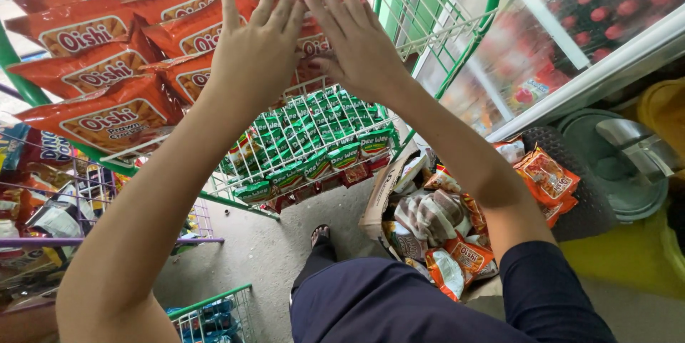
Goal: Cleaning individual snack bags with a cloth and arranging them neatly on a display shelf.
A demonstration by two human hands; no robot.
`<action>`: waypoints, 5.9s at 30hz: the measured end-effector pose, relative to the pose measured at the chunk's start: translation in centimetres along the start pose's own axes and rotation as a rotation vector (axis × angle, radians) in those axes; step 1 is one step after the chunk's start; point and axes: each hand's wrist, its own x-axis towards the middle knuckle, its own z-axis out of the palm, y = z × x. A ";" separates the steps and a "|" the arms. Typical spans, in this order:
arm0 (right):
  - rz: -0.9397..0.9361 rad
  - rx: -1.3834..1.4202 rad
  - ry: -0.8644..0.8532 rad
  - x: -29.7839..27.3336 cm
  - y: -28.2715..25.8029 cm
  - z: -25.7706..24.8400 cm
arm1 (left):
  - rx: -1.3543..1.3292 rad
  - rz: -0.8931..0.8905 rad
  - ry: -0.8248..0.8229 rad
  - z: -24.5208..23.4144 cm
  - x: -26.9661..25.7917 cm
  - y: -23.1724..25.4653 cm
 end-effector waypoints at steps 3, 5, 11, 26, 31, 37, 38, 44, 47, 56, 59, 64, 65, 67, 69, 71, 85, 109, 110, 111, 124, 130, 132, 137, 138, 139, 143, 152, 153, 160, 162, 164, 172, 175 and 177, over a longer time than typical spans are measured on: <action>-0.004 -0.017 -0.037 -0.6 0.2 1.2 | 0.098 0.017 -0.008 1.4 -0.4 -0.1; -0.007 0.078 -0.001 -1.0 0.3 1.8 | 0.252 0.000 -0.008 2.4 -0.8 -0.3; 0.033 0.087 -0.127 -0.9 0.1 1.8 | 0.264 0.023 0.025 2.3 -1.4 -0.1; -0.051 0.244 0.301 -1.1 2.3 -3.4 | -0.128 -0.083 -0.015 -3.2 -0.2 1.5; -0.092 0.337 0.321 -0.8 4.4 -3.6 | -0.131 -0.172 0.086 -2.6 -0.1 1.4; -0.082 0.393 0.312 -0.4 5.3 -3.0 | -0.079 -0.165 0.157 -1.5 -0.3 1.1; -0.083 0.376 0.325 -0.3 5.3 -2.8 | -0.070 -0.161 0.162 -1.5 -0.4 1.1; -0.048 0.351 0.423 0.0 4.1 -3.7 | 0.056 -0.187 0.138 -0.8 -0.4 1.0; 0.126 0.569 0.372 -0.9 5.4 -1.4 | -0.017 -0.204 0.141 -1.6 -0.2 0.9; 0.131 0.872 -0.197 -2.0 5.7 -1.1 | -0.147 -0.067 0.201 -2.5 4.3 3.6; 0.196 0.825 -0.230 -1.9 4.9 -1.5 | 0.011 -0.011 0.226 0.7 6.7 4.1; 0.160 0.728 -0.263 -1.9 4.9 -1.5 | -0.021 -0.030 0.290 2.3 8.5 4.1; 0.175 0.777 -0.317 -1.8 5.0 -1.4 | -0.081 -0.080 0.258 2.3 8.7 3.9; 0.188 0.810 -0.287 -1.7 5.4 -0.9 | -0.027 -0.051 0.340 1.9 8.6 3.8; 0.197 0.845 -0.255 -1.4 5.8 -0.3 | 0.030 -0.021 0.421 1.5 8.4 3.6; 0.180 0.833 -0.305 -1.1 6.5 0.5 | 0.019 -0.039 0.367 1.3 8.2 3.3; 0.965 1.712 0.292 1.8 11.5 3.2 | 0.252 0.059 0.305 0.1 -8.7 6.3; 1.193 2.194 0.090 5.1 5.7 8.4 | -0.094 -0.002 0.565 6.4 -10.7 2.5; 1.185 2.211 0.091 5.0 5.7 8.6 | -0.096 -0.023 0.575 6.3 -10.6 2.6; 1.190 2.211 0.102 4.9 5.6 8.8 | -0.102 -0.015 0.574 5.8 -10.5 2.7; 1.172 2.105 0.188 4.8 5.7 8.5 | -0.145 -0.183 0.414 6.9 -11.6 3.4; 1.052 1.625 0.068 4.0 7.4 4.2 | -0.047 -0.180 0.408 4.0 -10.4 3.8; 0.889 1.379 -0.089 2.8 8.4 2.2 | -0.073 -0.207 0.429 3.8 -9.2 3.7; 0.336 0.864 -0.679 0.6 8.7 -1.8 | -0.269 -0.263 0.451 -1.1 -4.5 4.5; 0.338 0.864 -0.679 0.5 8.9 -1.3 | -0.270 -0.261 0.450 -1.8 -4.1 4.6; 0.299 0.896 -0.669 0.5 9.1 -0.8 | -0.284 -0.291 0.391 -2.5 -3.6 4.7; 0.330 0.669 -0.688 0.7 7.7 -2.1 | -0.357 -0.288 0.271 -2.7 -2.4 4.1; 0.280 0.685 -0.590 -1.2 6.0 -4.4 | -0.155 -0.237 0.184 -0.5 -1.8 3.9; 0.284 0.689 -0.593 -1.4 5.8 -4.2 | -0.158 -0.236 0.180 -0.7 -1.8 4.2; 0.247 0.624 -0.415 -1.9 5.7 -1.5 | 0.112 -0.196 0.197 -1.6 -1.1 4.2; 0.257 0.618 -0.379 -1.8 5.3 -1.3 | 0.132 -0.189 0.199 -1.9 -1.0 3.9; 0.242 0.597 -0.338 -1.8 4.9 -1.5 | 0.274 -0.155 0.218 -2.7 -0.8 4.0; 0.210 0.619 -0.269 -1.5 5.1 -0.5 | 0.491 -0.012 0.245 -2.3 -0.2 1.9; 0.173 0.610 -0.250 -1.5 5.2 -0.4 | 0.463 -0.033 0.233 -3.5 0.0 2.0; 0.150 0.599 -0.239 -1.6 5.2 -0.1 | 0.453 -0.035 0.249 -4.4 0.0 2.2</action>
